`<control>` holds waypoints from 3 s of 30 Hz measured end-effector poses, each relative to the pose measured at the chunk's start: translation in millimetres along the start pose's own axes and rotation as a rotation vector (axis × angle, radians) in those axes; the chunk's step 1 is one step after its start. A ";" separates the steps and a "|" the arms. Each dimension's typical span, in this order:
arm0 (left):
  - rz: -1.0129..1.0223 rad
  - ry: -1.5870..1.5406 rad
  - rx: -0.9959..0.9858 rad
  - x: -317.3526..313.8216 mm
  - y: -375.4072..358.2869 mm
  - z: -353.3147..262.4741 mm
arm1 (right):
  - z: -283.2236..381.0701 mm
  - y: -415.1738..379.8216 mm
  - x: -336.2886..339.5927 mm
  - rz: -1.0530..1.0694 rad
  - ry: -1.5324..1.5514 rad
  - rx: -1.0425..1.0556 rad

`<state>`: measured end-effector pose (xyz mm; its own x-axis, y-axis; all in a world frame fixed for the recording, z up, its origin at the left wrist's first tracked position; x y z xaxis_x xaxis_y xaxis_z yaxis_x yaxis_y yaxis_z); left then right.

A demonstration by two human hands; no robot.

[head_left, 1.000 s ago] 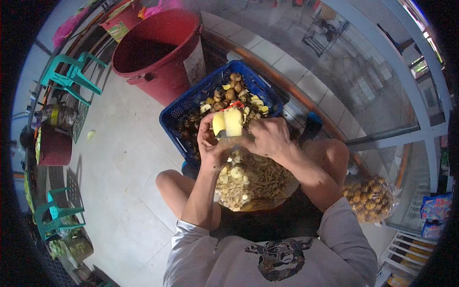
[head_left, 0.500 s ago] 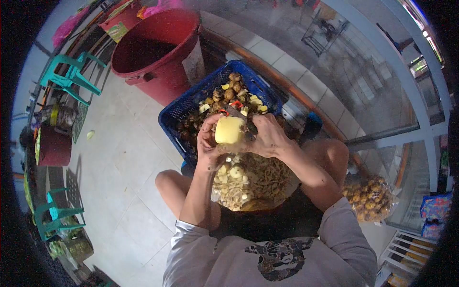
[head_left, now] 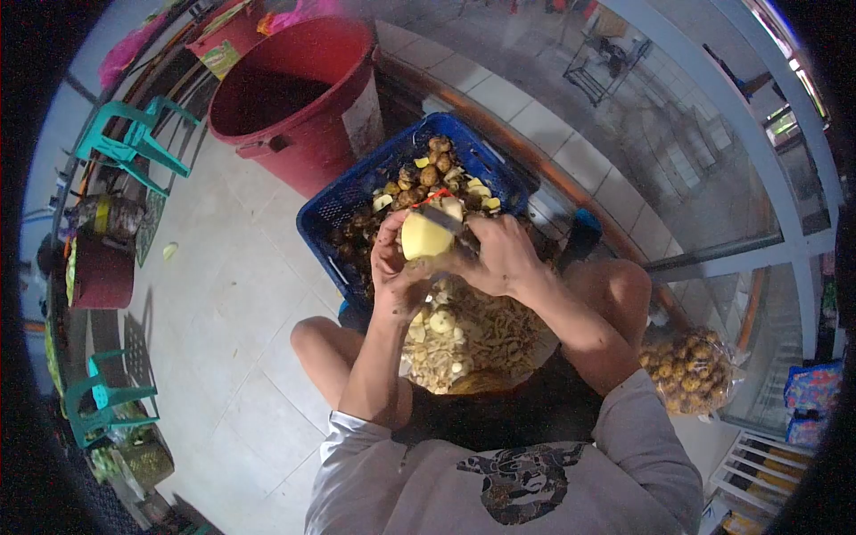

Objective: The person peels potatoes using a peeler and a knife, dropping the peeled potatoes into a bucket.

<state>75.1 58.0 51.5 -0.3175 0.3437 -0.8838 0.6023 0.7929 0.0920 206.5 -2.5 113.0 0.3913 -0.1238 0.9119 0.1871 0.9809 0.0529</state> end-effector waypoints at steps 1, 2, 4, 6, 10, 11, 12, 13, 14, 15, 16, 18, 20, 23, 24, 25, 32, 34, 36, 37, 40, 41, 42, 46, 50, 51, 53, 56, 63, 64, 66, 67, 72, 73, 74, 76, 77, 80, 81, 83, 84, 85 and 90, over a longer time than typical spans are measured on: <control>-0.015 0.040 0.013 3.0 1.4 -0.7 | -1.5 0.3 3.5 -0.080 0.115 0.039; -0.015 0.039 0.012 3.9 1.4 -1.1 | -3.4 0.8 4.5 -0.080 0.115 0.040; -0.020 0.070 0.001 3.9 1.3 -3.2 | -5.8 1.5 4.8 -0.060 0.127 0.042; 0.022 0.062 0.040 3.7 -0.2 -4.0 | -6.3 3.3 5.3 -0.084 0.138 0.062; 0.029 0.075 0.074 7.1 -2.7 2.3 | -5.4 0.5 1.4 -0.147 0.126 0.123; 0.028 0.076 0.074 6.3 -3.5 3.4 | -4.4 0.0 2.6 -0.147 0.127 0.123; 0.032 0.091 0.055 4.4 -4.2 4.0 | -4.0 -0.2 3.7 -0.104 0.139 0.101; 0.037 0.105 0.035 2.9 -4.8 4.4 | -4.2 -0.5 3.7 -0.061 0.151 0.079; 0.038 0.104 0.035 3.5 -6.0 5.4 | -6.1 -1.3 0.4 -0.062 0.150 0.079; 0.032 0.086 0.025 5.2 -7.2 5.8 | -7.8 -2.5 -3.2 -0.118 0.077 0.109; 0.025 0.068 0.013 3.8 -7.5 4.9 | -4.5 -3.3 -1.9 -0.173 0.004 0.139; -0.012 0.097 -0.026 0.3 -6.9 4.5 | 0.0 -5.9 -1.3 -0.156 -0.057 0.101; -0.050 0.127 -0.063 0.0 -6.9 4.5 | 2.9 -6.5 -3.8 -0.140 -0.116 0.060; -0.076 0.097 -0.091 0.0 -5.7 6.3 | 5.7 -7.6 -0.6 -0.284 -0.178 0.139; -0.075 0.098 -0.090 -1.7 -4.8 4.4 | 2.5 -5.5 0.2 -0.210 -0.100 0.123; -0.054 0.001 -0.033 -3.5 -3.4 4.3 | 0.0 -3.4 1.0 -0.136 -0.024 0.105; 0.036 0.016 0.063 1.3 -2.5 0.3 | -6.7 -0.6 4.3 -0.122 0.125 0.098; 0.074 0.054 0.079 3.2 -3.1 0.4 | -5.9 -2.2 5.8 -0.096 0.123 0.097; 0.074 0.065 0.074 10.8 -4.4 0.3 | -3.1 -2.9 9.1 -0.072 0.121 0.097; 0.074 0.075 0.069 11.0 -4.8 -0.3 | -2.2 -2.9 9.2 -0.026 0.089 0.083; 0.014 0.092 0.086 10.2 -7.9 0.8 | -4.5 -1.9 0.4 -0.088 0.068 0.117; 0.014 0.091 0.084 9.4 -8.2 0.5 | -4.0 -2.6 0.5 -0.196 0.078 0.167; 0.015 0.068 0.078 8.5 -8.1 -0.2 | -5.8 -3.8 -2.6 -0.194 0.077 0.170; 0.022 0.116 -0.050 0.7 -3.9 -7.0 | 0.2 -9.7 -10.2 -0.192 -0.093 0.133; -0.057 0.136 -0.018 6.5 -5.2 -0.4 | 4.4 -9.7 -6.4 -0.202 -0.095 0.161; -0.059 0.135 -0.016 4.2 -5.5 -1.7 | 1.7 -7.8 -9.5 -0.200 -0.095 0.160; -0.032 -0.059 0.051 -4.4 -4.9 -2.0 | -0.2 -2.2 -9.3 -0.272 0.088 0.212; 0.044 -0.040 0.089 -3.7 -1.6 -3.8 | -3.9 0.4 -0.9 0.003 0.240 0.026; 0.070 -0.020 0.094 -0.6 -1.6 -0.3 | 5.3 -0.2 5.4 -0.145 0.212 0.183; 0.069 -0.020 0.094 1.6 -2.1 0.3 | 4.1 -0.1 3.1 -0.144 0.212 0.183; 0.040 0.060 0.120 9.4 -3.7 3.1 | 2.1 0.5 -1.6 -0.114 0.278 0.189; 0.040 0.060 0.120 8.1 -4.6 3.5 | 1.8 -0.5 -2.5 -0.115 0.277 0.189; 0.029 0.074 0.039 2.2 -4.8 -2.9 | 2.8 -5.5 -6.8 -0.204 0.224 0.212; 0.028 0.074 0.038 0.0 -5.3 -4.1 | 2.1 -7.1 -7.6 -0.203 0.224 0.213; 0.028 0.073 0.020 -3.0 -6.0 -6.2 | -0.4 -8.5 -10.7 -0.161 0.079 0.167; 0.027 0.073 0.002 -2.2 -5.8 -5.0 | -1.6 -9.8 -16.8 -0.119 -0.064 0.120; 0.017 0.059 -0.032 2.7 -3.9 -2.9 | 2.2 -10.6 -13.9 -0.243 -0.067 0.164; -0.009 0.020 -0.068 3.0 -3.3 -2.9 | 2.8 -9.5 -8.8 -0.251 -0.030 0.164; -0.017 -0.002 -0.027 3.0 -2.7 -2.0 | 1.3 -7.1 -9.6 -0.136 0.010 0.119; -0.010 -0.009 0.047 2.2 -2.7 -2.6 | 3.9 -4.0 1.7 -0.108 0.087 0.087; -0.011 -0.010 0.048 3.4 -2.6 -2.6 | 4.3 -3.2 5.0 -0.078 0.165 0.057; 0.025 -0.015 0.048 3.3 -2.0 -2.3 | 4.4 -3.2 7.5 -0.082 0.230 0.049; 0.064 0.034 0.060 5.5 -4.6 -1.1 | 3.7 -1.9 6.9 -0.262 0.255 0.194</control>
<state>69.8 56.8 46.7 -0.3014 0.4102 -0.8608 0.6649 0.7375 0.1187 205.5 -4.7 120.6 0.5682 -0.3824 0.7287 0.1459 0.9183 0.3681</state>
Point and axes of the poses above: each hand's wrist, its own y-axis towards the middle knuckle, its own x-axis out of the back of the hand, z = x × y, the point moved 5 cm from there along y, towards the middle knuckle, and after that the axes turned 11 degrees about -y, right-handed, at the moved point
